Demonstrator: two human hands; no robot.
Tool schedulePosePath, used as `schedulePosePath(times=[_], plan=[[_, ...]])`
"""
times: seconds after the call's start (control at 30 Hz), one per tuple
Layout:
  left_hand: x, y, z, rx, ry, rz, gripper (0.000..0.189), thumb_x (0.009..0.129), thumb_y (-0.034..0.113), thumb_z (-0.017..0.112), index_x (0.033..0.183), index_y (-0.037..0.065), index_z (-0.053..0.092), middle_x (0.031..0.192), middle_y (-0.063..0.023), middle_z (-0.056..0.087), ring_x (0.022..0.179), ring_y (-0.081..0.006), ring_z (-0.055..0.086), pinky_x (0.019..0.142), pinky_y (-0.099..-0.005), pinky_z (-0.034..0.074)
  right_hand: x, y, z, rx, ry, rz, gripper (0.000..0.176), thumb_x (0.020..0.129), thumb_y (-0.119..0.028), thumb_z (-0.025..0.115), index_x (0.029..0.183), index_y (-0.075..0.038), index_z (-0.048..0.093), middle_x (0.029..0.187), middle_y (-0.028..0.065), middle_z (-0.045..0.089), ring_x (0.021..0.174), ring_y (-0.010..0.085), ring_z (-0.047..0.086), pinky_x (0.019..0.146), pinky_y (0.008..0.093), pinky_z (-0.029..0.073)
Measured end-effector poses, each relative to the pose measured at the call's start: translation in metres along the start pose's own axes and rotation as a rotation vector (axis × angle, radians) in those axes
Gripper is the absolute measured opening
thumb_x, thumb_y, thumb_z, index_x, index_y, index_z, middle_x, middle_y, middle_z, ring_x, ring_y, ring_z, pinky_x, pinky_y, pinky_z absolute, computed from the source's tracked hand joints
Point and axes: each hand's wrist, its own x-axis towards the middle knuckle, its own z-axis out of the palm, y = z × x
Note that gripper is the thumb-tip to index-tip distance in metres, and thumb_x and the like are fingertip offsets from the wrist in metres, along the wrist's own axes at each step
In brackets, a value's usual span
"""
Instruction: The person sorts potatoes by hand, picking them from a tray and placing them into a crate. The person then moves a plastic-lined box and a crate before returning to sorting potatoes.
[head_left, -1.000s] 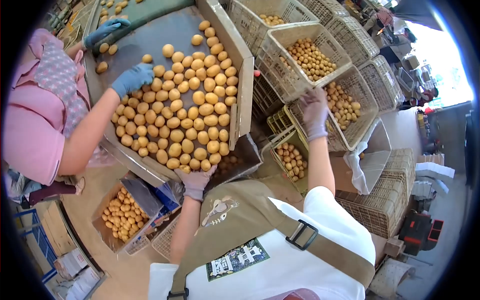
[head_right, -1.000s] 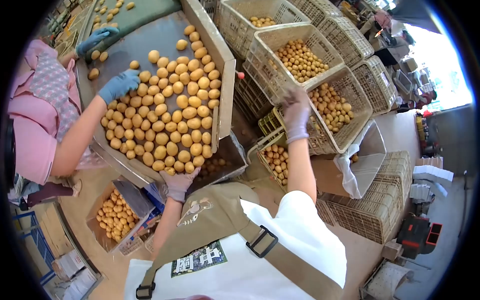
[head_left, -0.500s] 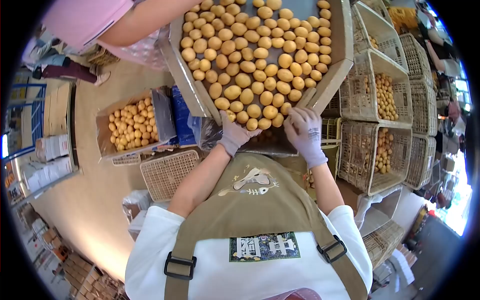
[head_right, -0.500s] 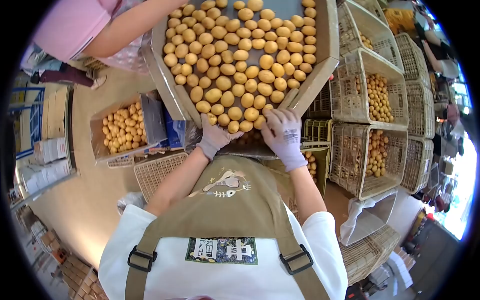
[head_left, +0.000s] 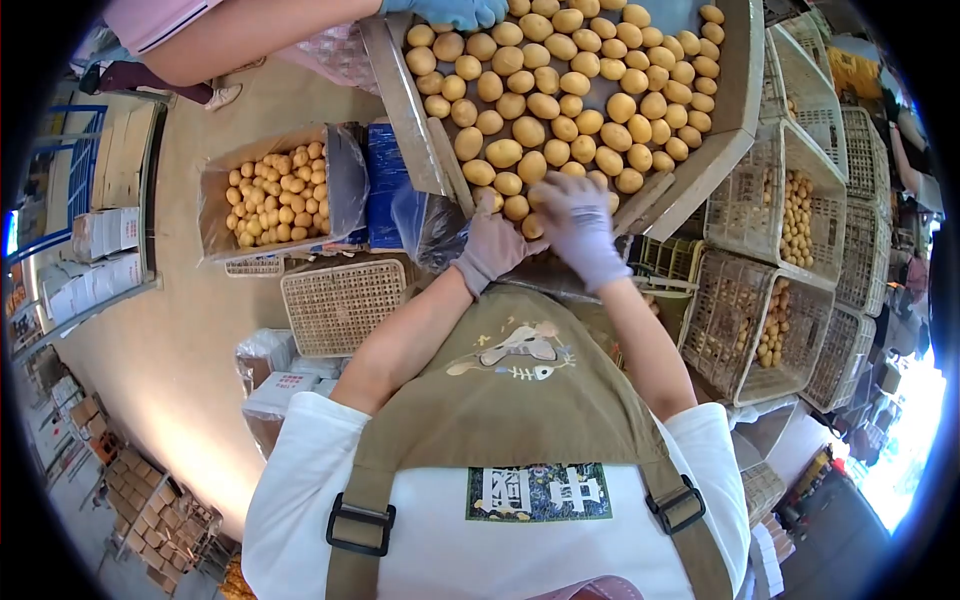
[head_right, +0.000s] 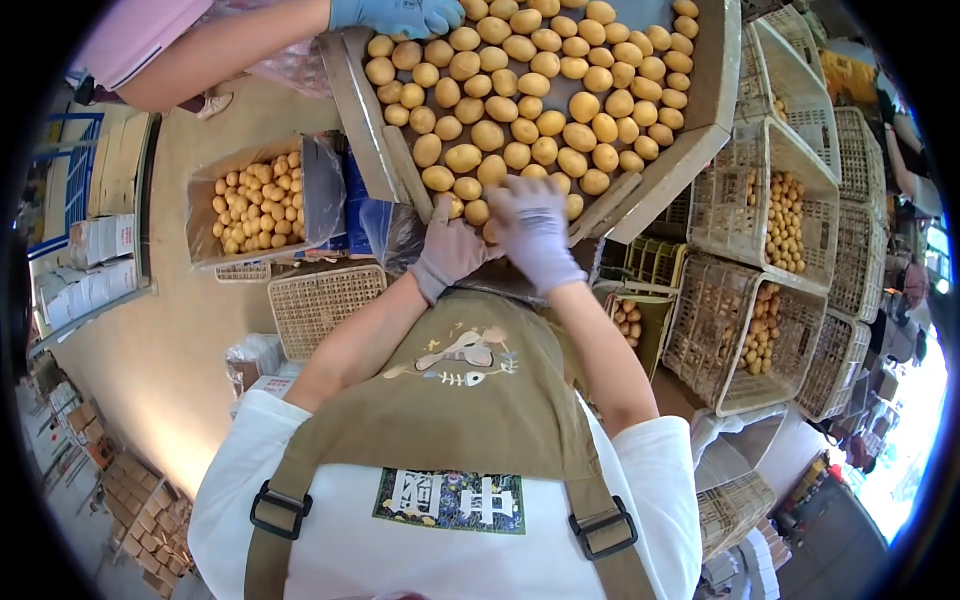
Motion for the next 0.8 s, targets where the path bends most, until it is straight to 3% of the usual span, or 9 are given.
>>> schedulePosePath(times=[0.03, 0.07, 0.1, 0.23, 0.33, 0.43, 0.53, 0.73, 0.8], plan=[[-0.001, 0.001, -0.008, -0.159, -0.087, -0.033, 0.080, 0.093, 0.073, 0.031, 0.152, 0.019, 0.030, 0.158, -0.0101, 0.032, 0.142, -0.0344, 0.037, 0.112, -0.0602, 0.031, 0.014, -0.024, -0.002, -0.077, -0.060, -0.034, 0.029, 0.073, -0.017, 0.072, 0.101, -0.018, 0.069, 0.117, 0.0051, 0.063, 0.112, 0.0259, 0.059, 0.105, 0.0496, 0.034], [-0.002, 0.001, -0.012, -0.318, -0.172, -0.066, 0.080, 0.093, 0.073, 0.034, 0.152, 0.018, 0.032, 0.158, -0.0110, 0.034, 0.141, -0.0339, 0.037, 0.114, -0.0567, 0.031, 0.018, -0.030, 0.018, -0.061, -0.002, -0.114, 0.027, 0.077, -0.019, 0.069, 0.104, -0.017, 0.069, 0.129, 0.0064, 0.058, 0.121, 0.0283, 0.052, 0.109, 0.0548, 0.030], [-0.007, -0.005, 0.008, -0.037, -0.071, 0.062, 0.079, 0.093, 0.069, 0.043, 0.151, 0.016, 0.033, 0.155, -0.0127, 0.037, 0.141, -0.0329, 0.038, 0.116, -0.0475, 0.032, 0.024, -0.033, 0.042, -0.155, -0.041, -0.105, 0.025, 0.080, -0.020, 0.066, 0.105, -0.017, 0.069, 0.134, 0.0071, 0.055, 0.125, 0.0288, 0.049, 0.111, 0.0569, 0.027], [-0.012, -0.006, 0.003, -0.131, -0.094, 0.079, 0.090, 0.088, 0.073, 0.048, 0.156, 0.018, 0.025, 0.157, -0.0121, 0.034, 0.143, -0.0328, 0.035, 0.116, -0.0510, 0.031, 0.043, -0.039, 0.042, -0.350, -0.239, -0.088, 0.025, 0.090, -0.023, 0.057, 0.111, -0.017, 0.069, 0.151, 0.0064, 0.043, 0.136, 0.0295, 0.041, 0.115, 0.0616, 0.020], [-0.012, -0.011, -0.005, -0.389, -0.261, 0.016, 0.096, 0.084, 0.077, 0.050, 0.156, 0.020, 0.022, 0.158, -0.0110, 0.032, 0.144, -0.0329, 0.033, 0.117, -0.0529, 0.029, 0.042, -0.047, 0.039, -0.433, -0.320, -0.088, 0.027, 0.091, -0.023, 0.057, 0.115, -0.018, 0.068, 0.155, 0.0043, 0.038, 0.137, 0.0297, 0.040, 0.116, 0.0626, 0.019], [-0.011, -0.014, 0.007, 0.032, 0.032, 0.145, 0.096, 0.083, 0.077, 0.052, 0.155, 0.019, 0.025, 0.158, -0.0090, 0.033, 0.143, -0.0315, 0.035, 0.119, -0.0494, 0.028, 0.032, -0.040, 0.050, -0.375, -0.271, -0.096, 0.030, 0.089, -0.024, 0.060, 0.116, -0.019, 0.069, 0.156, 0.0029, 0.036, 0.137, 0.0309, 0.040, 0.117, 0.0624, 0.017], [-0.005, -0.015, 0.008, 0.011, 0.125, 0.198, 0.096, 0.083, 0.081, 0.047, 0.155, 0.021, 0.026, 0.156, -0.0089, 0.035, 0.142, -0.0332, 0.036, 0.116, -0.0520, 0.031, 0.028, -0.029, 0.056, -0.299, -0.190, -0.113, 0.029, 0.084, -0.025, 0.065, 0.112, -0.019, 0.071, 0.152, 0.0051, 0.040, 0.137, 0.0305, 0.039, 0.117, 0.0624, 0.017], [-0.003, -0.012, -0.005, 0.089, 0.095, 0.062, 0.107, 0.074, 0.092, 0.039, 0.154, 0.023, 0.026, 0.158, -0.0091, 0.032, 0.142, -0.0352, 0.036, 0.114, -0.0561, 0.031, 0.011, -0.003, 0.046, 0.042, 0.138, -0.143, 0.023, 0.073, -0.017, 0.070, 0.095, -0.014, 0.070, 0.129, 0.0089, 0.058, 0.122, 0.0319, 0.051, 0.111, 0.0603, 0.027], [0.001, -0.010, -0.009, 0.120, 0.122, 0.074, 0.096, 0.083, 0.086, 0.032, 0.155, 0.023, 0.026, 0.158, -0.0070, 0.032, 0.144, -0.0350, 0.033, 0.110, -0.0661, 0.029, 0.007, 0.010, 0.031, 0.135, 0.314, -0.092, 0.020, 0.074, -0.013, 0.068, 0.094, -0.012, 0.067, 0.119, 0.0108, 0.060, 0.113, 0.0333, 0.055, 0.107, 0.0535, 0.033]])
